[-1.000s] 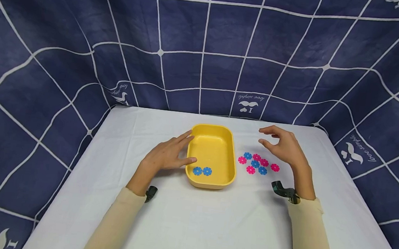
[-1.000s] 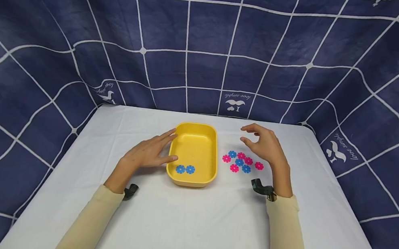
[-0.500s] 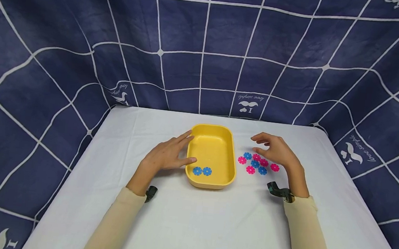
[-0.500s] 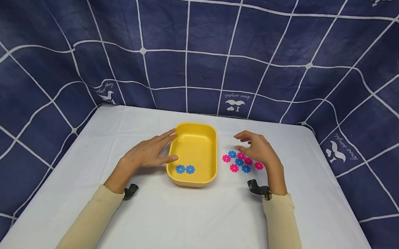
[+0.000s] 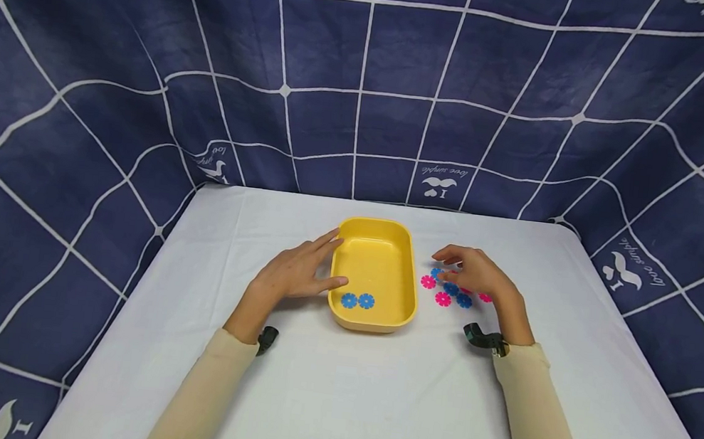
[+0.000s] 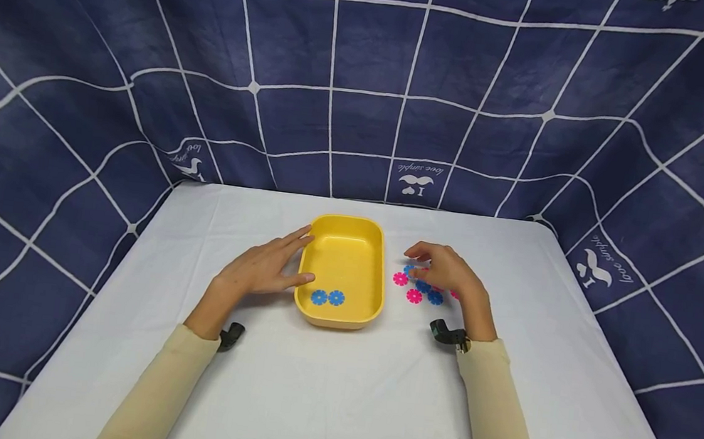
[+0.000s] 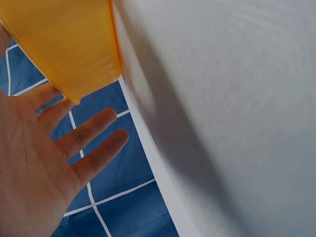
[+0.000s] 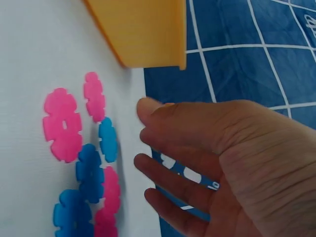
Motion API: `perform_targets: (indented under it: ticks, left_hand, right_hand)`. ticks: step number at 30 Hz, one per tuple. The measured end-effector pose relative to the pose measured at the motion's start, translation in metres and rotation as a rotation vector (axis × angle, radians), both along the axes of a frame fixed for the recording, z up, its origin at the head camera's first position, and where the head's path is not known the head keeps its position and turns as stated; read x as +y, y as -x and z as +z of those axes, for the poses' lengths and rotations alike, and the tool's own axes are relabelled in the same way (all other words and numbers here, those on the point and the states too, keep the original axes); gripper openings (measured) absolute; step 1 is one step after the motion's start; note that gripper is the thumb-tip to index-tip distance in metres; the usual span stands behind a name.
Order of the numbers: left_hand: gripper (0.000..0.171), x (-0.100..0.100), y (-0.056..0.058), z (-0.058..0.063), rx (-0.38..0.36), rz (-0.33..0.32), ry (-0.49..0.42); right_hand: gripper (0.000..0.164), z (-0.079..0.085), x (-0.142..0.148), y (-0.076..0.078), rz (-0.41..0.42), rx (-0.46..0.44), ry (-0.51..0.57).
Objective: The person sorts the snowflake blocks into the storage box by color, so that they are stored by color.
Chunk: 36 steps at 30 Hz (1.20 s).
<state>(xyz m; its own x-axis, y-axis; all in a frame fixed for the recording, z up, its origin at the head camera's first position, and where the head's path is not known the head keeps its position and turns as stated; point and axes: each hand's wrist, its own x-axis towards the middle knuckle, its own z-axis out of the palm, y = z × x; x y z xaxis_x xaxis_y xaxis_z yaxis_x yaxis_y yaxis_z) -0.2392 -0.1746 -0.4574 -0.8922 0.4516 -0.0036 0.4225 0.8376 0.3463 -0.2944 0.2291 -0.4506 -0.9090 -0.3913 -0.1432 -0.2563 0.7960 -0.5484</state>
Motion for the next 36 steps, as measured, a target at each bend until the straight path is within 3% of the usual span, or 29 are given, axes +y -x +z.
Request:
perform_targets:
  ticks: [7, 36]
  left_hand:
    - [0.099, 0.0, 0.0, 0.0, -0.004, 0.0, -0.004]
    - [0.1, -0.001, 0.002, -0.002, -0.001, -0.003, -0.013]
  right_hand:
    - [0.047, -0.007, 0.0, 0.002, 0.003, -0.025, -0.02]
    - [0.04, -0.028, 0.005, 0.009, -0.051, 0.028, 0.042]
